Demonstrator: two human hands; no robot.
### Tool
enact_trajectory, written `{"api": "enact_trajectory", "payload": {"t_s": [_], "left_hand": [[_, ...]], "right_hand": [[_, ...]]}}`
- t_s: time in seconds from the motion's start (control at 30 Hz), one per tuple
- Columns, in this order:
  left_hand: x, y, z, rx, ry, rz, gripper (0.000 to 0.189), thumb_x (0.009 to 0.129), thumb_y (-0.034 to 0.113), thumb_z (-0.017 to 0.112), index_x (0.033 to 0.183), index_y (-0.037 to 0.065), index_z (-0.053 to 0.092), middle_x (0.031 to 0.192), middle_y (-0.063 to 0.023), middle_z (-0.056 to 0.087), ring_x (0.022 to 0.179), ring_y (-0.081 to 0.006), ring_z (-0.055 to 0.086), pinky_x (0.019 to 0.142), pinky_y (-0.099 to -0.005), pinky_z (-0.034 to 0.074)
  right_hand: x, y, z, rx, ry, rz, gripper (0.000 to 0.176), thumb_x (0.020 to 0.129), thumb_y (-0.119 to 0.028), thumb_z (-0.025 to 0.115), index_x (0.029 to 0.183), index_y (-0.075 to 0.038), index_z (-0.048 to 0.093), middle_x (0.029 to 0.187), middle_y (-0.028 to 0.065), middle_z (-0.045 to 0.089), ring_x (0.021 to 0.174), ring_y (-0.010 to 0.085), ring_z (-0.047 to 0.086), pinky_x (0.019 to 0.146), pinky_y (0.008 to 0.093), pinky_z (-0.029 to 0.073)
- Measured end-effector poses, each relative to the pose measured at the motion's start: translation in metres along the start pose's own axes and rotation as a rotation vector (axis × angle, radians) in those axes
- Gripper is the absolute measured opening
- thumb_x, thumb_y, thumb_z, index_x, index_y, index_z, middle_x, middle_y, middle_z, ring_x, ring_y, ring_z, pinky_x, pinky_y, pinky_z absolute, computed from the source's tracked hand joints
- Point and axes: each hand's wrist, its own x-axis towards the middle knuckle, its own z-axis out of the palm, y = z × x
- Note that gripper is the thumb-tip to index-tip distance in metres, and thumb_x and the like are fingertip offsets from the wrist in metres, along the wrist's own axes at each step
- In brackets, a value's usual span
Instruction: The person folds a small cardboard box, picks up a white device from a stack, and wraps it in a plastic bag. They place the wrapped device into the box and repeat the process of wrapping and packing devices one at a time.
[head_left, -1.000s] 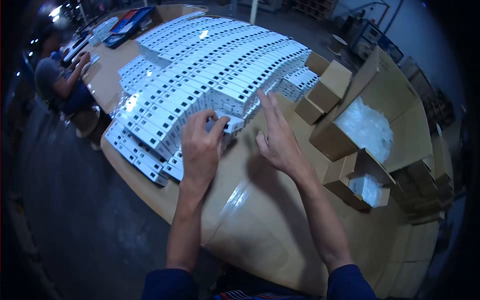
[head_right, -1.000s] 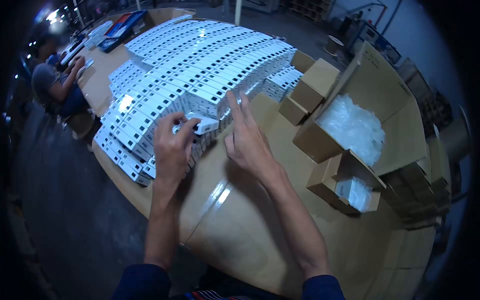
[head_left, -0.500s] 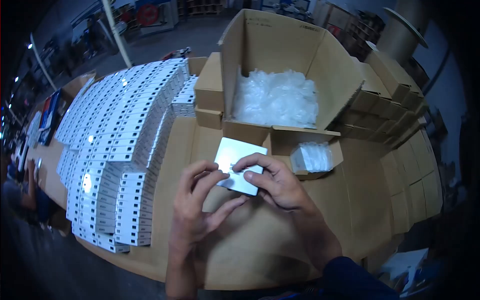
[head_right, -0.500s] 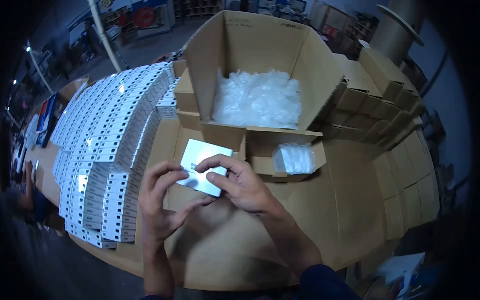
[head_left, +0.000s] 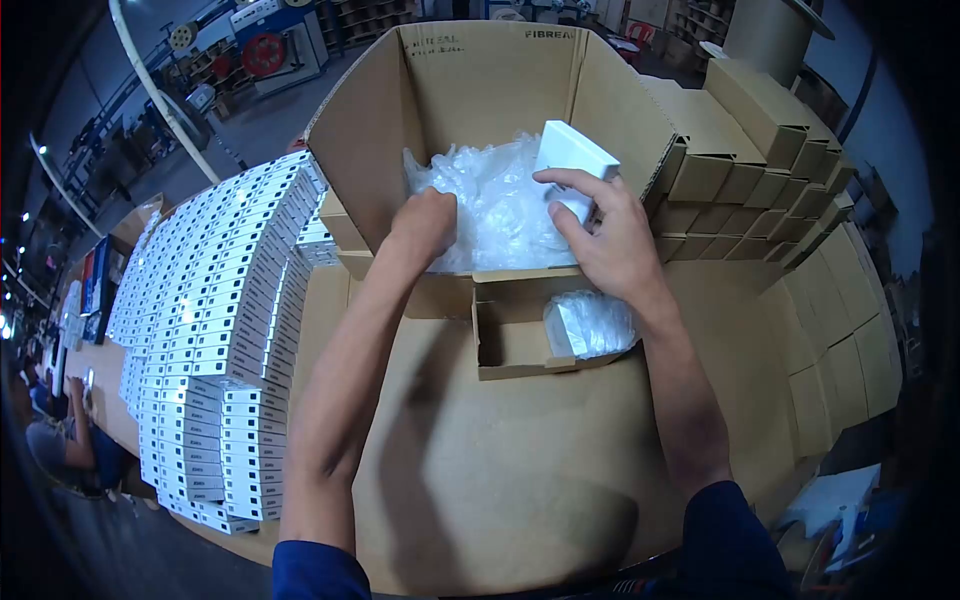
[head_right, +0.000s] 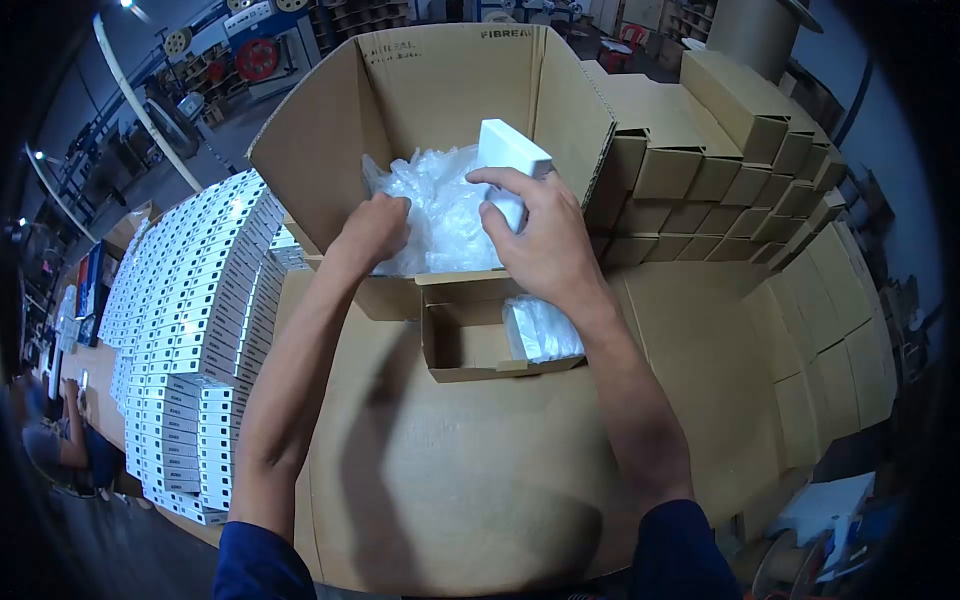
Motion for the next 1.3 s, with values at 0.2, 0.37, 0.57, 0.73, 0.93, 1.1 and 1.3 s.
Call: {"api": "enact_trajectory", "payload": {"t_s": [0.2,0.37,0.57,0.73,0.93,1.1,1.3], "left_hand": [[-0.013,-0.002,-0.044,-0.328,0.431,-0.123,0.020,0.097,0.011,0.059,0.105,-0.005,0.068,0.101,-0.0325,0.069,0.098,-0.0513,0.067,0.091,-0.0553,0.054],[-0.023,0.013,-0.080,-0.326,0.586,-0.096,0.017,0.098,0.008,0.057,0.103,-0.005,0.066,0.096,-0.0319,0.068,0.096,-0.0496,0.067,0.087,-0.0550,0.052],[-0.026,0.011,-0.105,-0.666,0.312,0.053,0.025,0.109,0.016,0.050,0.120,-0.003,0.063,0.098,-0.0134,0.072,0.091,-0.0218,0.067,0.087,-0.0364,0.052],[-0.054,0.015,-0.122,-0.827,0.228,0.258,0.025,0.111,0.017,0.048,0.115,-0.002,0.062,0.089,-0.0095,0.065,0.083,-0.0167,0.058,0.079,-0.0336,0.050],[-0.095,0.023,-0.122,-1.071,0.409,0.093,0.032,0.111,0.028,0.050,0.106,0.000,0.066,0.081,0.0013,0.058,0.070,-0.0065,0.046,0.065,-0.0252,0.041],[-0.179,0.089,-0.041,-1.724,0.563,0.072,0.042,0.113,0.033,0.046,0.132,-0.003,0.056,0.106,-0.0059,0.064,0.086,-0.0084,0.059,0.077,-0.0226,0.050],[-0.245,0.178,0.002,-1.612,0.670,-0.207,0.028,0.110,0.022,0.055,0.121,-0.003,0.063,0.108,-0.0055,0.067,0.096,-0.0094,0.061,0.084,-0.0271,0.051]], "right_hand": [[0.013,0.028,0.020,0.026,0.014,-0.085,0.033,0.091,-0.016,0.070,0.124,-0.015,0.075,0.100,0.0165,0.071,0.090,0.0286,0.062,0.087,0.0375,0.051],[0.031,0.027,0.030,0.039,-0.008,-0.058,0.041,0.088,-0.024,0.076,0.128,-0.014,0.073,0.113,0.0197,0.071,0.104,0.0326,0.064,0.097,0.0404,0.051],[0.058,0.014,0.023,-0.029,0.122,-0.266,0.060,0.080,-0.030,0.085,0.133,-0.007,0.069,0.125,0.0254,0.067,0.125,0.0382,0.057,0.110,0.0448,0.044],[0.050,0.005,-0.005,0.066,-0.149,-0.356,0.039,0.087,-0.035,0.082,0.110,-0.003,0.077,0.114,0.0240,0.065,0.104,0.0358,0.065,0.094,0.0433,0.051],[-0.039,-0.009,-0.012,0.391,-0.048,-0.100,0.031,0.098,-0.030,0.073,0.097,0.002,0.075,0.089,0.0141,0.058,0.082,0.0233,0.058,0.076,0.0375,0.048],[-0.123,-0.018,0.020,0.534,0.330,0.111,0.039,0.101,-0.033,0.070,0.096,0.006,0.071,0.092,0.0132,0.059,0.075,0.0199,0.050,0.071,0.0341,0.045],[-0.209,-0.046,0.035,0.413,0.265,0.184,0.036,0.106,-0.027,0.062,0.101,0.008,0.070,0.093,0.0198,0.064,0.082,0.0267,0.060,0.076,0.0392,0.049]]}}
